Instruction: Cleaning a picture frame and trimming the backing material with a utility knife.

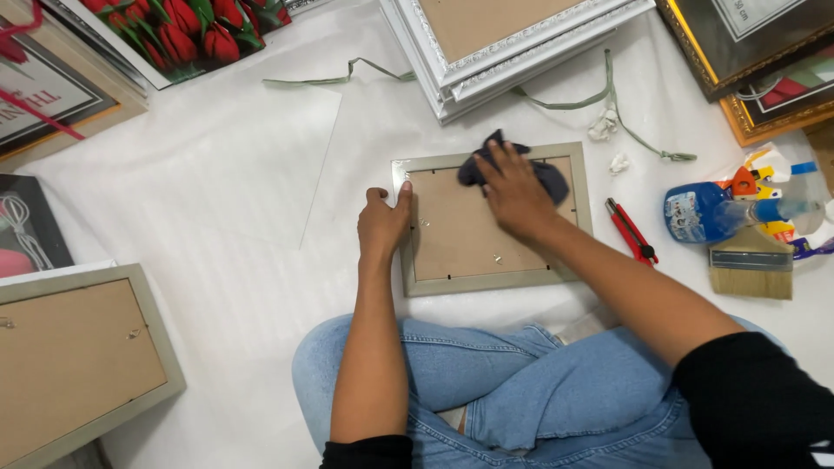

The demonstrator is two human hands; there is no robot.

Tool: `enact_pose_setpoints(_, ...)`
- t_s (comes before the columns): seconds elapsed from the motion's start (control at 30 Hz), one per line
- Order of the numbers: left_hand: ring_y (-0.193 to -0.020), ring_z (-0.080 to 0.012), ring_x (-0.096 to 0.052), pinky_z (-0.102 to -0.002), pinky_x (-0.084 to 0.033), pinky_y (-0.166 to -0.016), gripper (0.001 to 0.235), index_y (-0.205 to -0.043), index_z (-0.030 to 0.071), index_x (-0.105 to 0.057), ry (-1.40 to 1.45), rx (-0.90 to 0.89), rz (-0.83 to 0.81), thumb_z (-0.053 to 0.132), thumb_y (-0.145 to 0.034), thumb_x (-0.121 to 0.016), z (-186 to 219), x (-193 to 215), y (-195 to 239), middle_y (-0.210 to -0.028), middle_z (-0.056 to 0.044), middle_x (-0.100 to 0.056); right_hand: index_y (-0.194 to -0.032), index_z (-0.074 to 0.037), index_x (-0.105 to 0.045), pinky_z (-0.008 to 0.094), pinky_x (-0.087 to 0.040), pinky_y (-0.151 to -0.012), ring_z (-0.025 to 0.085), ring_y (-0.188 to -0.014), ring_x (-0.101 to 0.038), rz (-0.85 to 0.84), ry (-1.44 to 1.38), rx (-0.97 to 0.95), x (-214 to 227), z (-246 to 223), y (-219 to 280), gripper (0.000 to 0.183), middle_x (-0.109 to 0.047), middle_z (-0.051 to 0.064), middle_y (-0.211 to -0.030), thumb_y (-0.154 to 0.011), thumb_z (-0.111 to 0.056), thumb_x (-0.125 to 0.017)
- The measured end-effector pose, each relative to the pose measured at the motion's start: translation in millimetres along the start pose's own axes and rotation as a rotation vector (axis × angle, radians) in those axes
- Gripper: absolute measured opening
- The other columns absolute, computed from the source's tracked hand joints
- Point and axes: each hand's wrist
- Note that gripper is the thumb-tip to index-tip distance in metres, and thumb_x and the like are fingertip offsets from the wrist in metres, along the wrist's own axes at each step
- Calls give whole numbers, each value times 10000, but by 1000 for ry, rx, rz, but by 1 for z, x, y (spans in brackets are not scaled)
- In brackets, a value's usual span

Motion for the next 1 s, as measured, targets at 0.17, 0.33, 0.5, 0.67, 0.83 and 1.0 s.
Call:
enact_pose_setpoints(0.17, -1152, -498, -660, -584, -548, -927, 754, -1374, -14, -524, -5, -28, 34, 616, -961, -530, -2, -2, -1, -1183, -333, -682, -1620, -168, -336, 606, -222, -1220, 442, -1540, -209, -57, -13, -197, 11, 61, 30, 582, -218, 170, -1698, -1045, -225, -411)
enact_pose_setpoints(0.33, -1130, -497, -671, -590, -560, -899, 737, -1353, -30, -552, 5, -40, 63, 594, -960, -551, -4, -5, -4, -1168, -341, -684, -1639, -93, -294, 648, -128, -1225, 486, -1541, -127, -30, -67, -362, 2, 35, 36, 586, -132, 230, -1704, -1064, -182, -373)
enact_pose_setpoints(0.5, -1194, -528, -628, -612, -480, -1011, 776, -1345, -76, -549, 39, -69, 39, 609, -1019, -383, 7, 1, 9, -1189, -372, -665, -1603, -51, -312, 740, -177, -1142, 617, -1471, -141, -141, -216, -180, -6, -77, 70, 623, -163, 331, -1649, -1004, -159, -441)
enact_pose_setpoints(0.67, -1291, -563, -542, -621, -394, -1103, 933, -1389, -117, -497, 142, -47, -9, 632, -1016, -85, 33, 25, 40, -1282, -405, -609, -1581, -134, -369, 629, -179, -1203, 482, -1535, -148, -163, -179, 51, -39, -129, 58, 552, -186, 207, -1687, -1046, -254, -432)
enact_pose_setpoints(0.83, -1355, -560, -476, -612, -323, -1163, 968, -1423, -106, -461, 115, -23, -73, 649, -999, -29, 34, 25, 38, -1353, -397, -567, -1627, -162, -289, 601, -142, -1235, 444, -1554, -125, -59, -209, 0, -46, -111, -13, 554, -157, 193, -1697, -1088, -249, -388)
enact_pose_setpoints(1.0, -1303, -533, -538, -587, -383, -1116, 969, -1401, -49, -504, 91, -25, -46, 714, -991, -67, 13, 11, 12, -1293, -352, -620, -1612, -272, -320, 589, -261, -1211, 422, -1539, -229, -133, -64, 136, -32, -66, 10, 569, -218, 131, -1698, -1059, -362, -422)
Point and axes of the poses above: each hand's wrist, its own y-axis away from the middle knuckle, its own x-axis out of the back of the hand, z = x × y
